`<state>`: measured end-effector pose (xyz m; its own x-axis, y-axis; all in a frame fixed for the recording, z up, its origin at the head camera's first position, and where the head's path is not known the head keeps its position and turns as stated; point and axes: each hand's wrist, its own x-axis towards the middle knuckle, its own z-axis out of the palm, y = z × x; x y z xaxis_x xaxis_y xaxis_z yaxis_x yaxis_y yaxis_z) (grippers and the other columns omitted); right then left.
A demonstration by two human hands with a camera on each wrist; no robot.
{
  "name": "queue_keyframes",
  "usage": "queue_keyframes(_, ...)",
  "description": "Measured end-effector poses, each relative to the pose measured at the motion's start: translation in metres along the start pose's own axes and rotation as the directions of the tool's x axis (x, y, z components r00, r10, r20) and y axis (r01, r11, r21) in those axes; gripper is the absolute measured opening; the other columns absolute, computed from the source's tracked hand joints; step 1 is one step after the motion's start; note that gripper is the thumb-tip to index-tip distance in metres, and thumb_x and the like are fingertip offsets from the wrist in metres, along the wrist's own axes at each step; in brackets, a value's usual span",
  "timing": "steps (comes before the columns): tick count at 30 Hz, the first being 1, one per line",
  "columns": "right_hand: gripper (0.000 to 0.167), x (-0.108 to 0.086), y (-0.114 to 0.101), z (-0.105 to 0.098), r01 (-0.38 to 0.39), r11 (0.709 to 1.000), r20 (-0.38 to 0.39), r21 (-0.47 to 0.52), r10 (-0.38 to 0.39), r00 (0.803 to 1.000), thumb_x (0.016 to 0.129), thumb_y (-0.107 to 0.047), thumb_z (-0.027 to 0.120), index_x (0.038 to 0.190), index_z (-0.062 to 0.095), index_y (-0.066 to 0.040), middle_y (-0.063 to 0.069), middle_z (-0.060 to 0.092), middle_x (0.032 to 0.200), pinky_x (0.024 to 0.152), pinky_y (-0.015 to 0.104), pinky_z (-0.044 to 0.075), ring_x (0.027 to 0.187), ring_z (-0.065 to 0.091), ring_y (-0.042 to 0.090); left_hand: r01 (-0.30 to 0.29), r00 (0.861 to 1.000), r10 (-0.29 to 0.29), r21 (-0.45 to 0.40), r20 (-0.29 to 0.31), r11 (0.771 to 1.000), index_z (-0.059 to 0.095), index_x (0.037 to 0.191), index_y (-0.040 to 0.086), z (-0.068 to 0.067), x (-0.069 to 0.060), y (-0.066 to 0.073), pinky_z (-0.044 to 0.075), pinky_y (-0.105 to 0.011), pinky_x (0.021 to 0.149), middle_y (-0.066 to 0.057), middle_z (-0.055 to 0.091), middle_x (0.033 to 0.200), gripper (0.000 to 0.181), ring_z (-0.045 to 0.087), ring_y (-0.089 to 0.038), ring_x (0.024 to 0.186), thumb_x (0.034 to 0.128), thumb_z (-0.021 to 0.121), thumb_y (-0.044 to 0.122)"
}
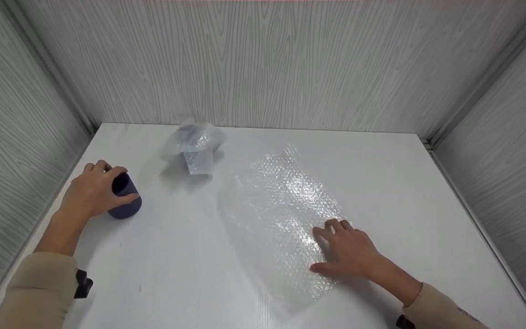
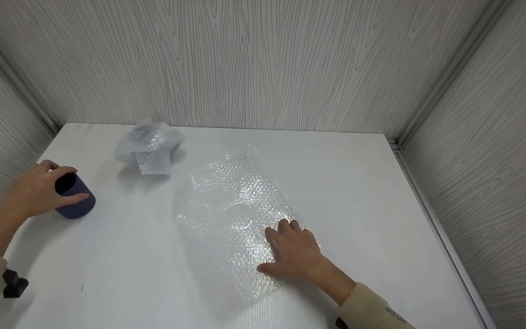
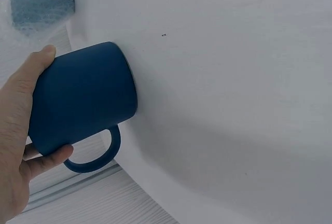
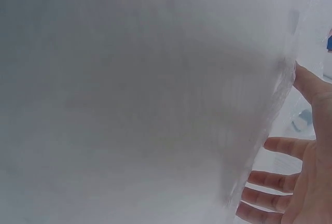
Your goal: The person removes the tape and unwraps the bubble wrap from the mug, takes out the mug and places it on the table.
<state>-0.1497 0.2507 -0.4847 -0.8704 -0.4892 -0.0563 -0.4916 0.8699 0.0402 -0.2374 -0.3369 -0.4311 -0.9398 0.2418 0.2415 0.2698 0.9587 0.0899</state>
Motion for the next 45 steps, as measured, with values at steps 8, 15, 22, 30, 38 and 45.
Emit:
queue_keyframes(8,0.084,0.001,-0.002,-0.001,-0.003,1.0,-0.017,0.007,0.003,1.0,0.082,-0.078,0.071,0.145,0.056,-0.024,0.014,0.062,0.138,0.062,0.04,0.059,0.121,0.063,0.038,0.006,0.999,-0.008,-0.04,-0.046,0.999,0.065,0.131,-0.001,0.003,-0.002,-0.004,0.057,-0.068,0.074,-0.037,0.06,0.12,0.07,0.057,-0.054,0.105,0.0811,0.089,0.042)
queue_keyframes(15,0.084,0.0,-0.001,0.002,0.008,1.0,-0.023,-0.027,-0.009,1.0,0.082,-0.078,0.069,0.144,0.055,-0.023,0.014,0.062,0.137,0.057,0.038,0.057,0.118,0.063,0.037,0.021,0.999,-0.022,-0.016,-0.039,1.0,0.063,0.133,-0.001,0.007,-0.001,-0.001,0.058,-0.067,0.074,-0.037,0.059,0.122,0.072,0.058,-0.054,0.106,0.0828,0.087,0.045)
queue_keyframes(22,0.08,0.0,-0.001,0.001,0.004,1.0,-0.035,-0.025,-0.005,0.999,0.081,-0.075,0.072,0.14,0.056,-0.023,0.014,0.063,0.134,0.054,0.034,0.052,0.114,0.064,0.036,0.033,0.999,-0.033,0.0,-0.015,0.999,0.061,0.137,-0.001,0.007,-0.001,0.001,0.058,-0.068,0.075,-0.037,0.058,0.125,0.075,0.058,-0.055,0.108,0.0849,0.085,0.047)
queue_keyframes(30,0.086,-0.001,0.002,0.001,-0.04,0.999,-0.013,0.015,0.04,0.999,0.082,-0.076,0.071,0.148,0.056,-0.023,0.012,0.061,0.138,0.061,0.037,0.056,0.12,0.063,0.036,0.039,0.999,-0.039,0.033,-0.001,0.999,0.058,0.14,-0.002,0.006,-0.003,0.001,0.058,-0.068,0.074,-0.038,0.056,0.128,0.077,0.057,-0.056,0.112,0.0881,0.081,0.05)
queue_keyframes(38,0.087,-0.007,0.012,0.0,-0.066,0.997,-0.013,0.036,0.067,0.998,0.081,-0.078,0.071,0.146,0.058,-0.021,0.013,0.061,0.137,0.061,0.038,0.056,0.121,0.063,0.037,0.033,0.999,-0.032,0.042,-0.031,0.999,0.06,0.137,0.0,0.007,-0.003,0.003,0.058,-0.065,0.07,-0.036,0.058,0.124,0.074,0.058,-0.054,0.109,0.0867,0.083,0.05)
queue_keyframes(45,0.086,-0.015,0.026,0.001,-0.085,0.996,-0.025,0.034,0.086,0.996,0.082,-0.077,0.071,0.145,0.06,-0.019,0.015,0.062,0.136,0.062,0.043,0.06,0.12,0.064,0.04,0.039,0.999,-0.037,0.043,-0.03,0.998,0.06,0.138,0.001,0.007,-0.004,0.002,0.058,-0.066,0.071,-0.036,0.058,0.125,0.075,0.058,-0.054,0.11,0.0868,0.082,0.051)
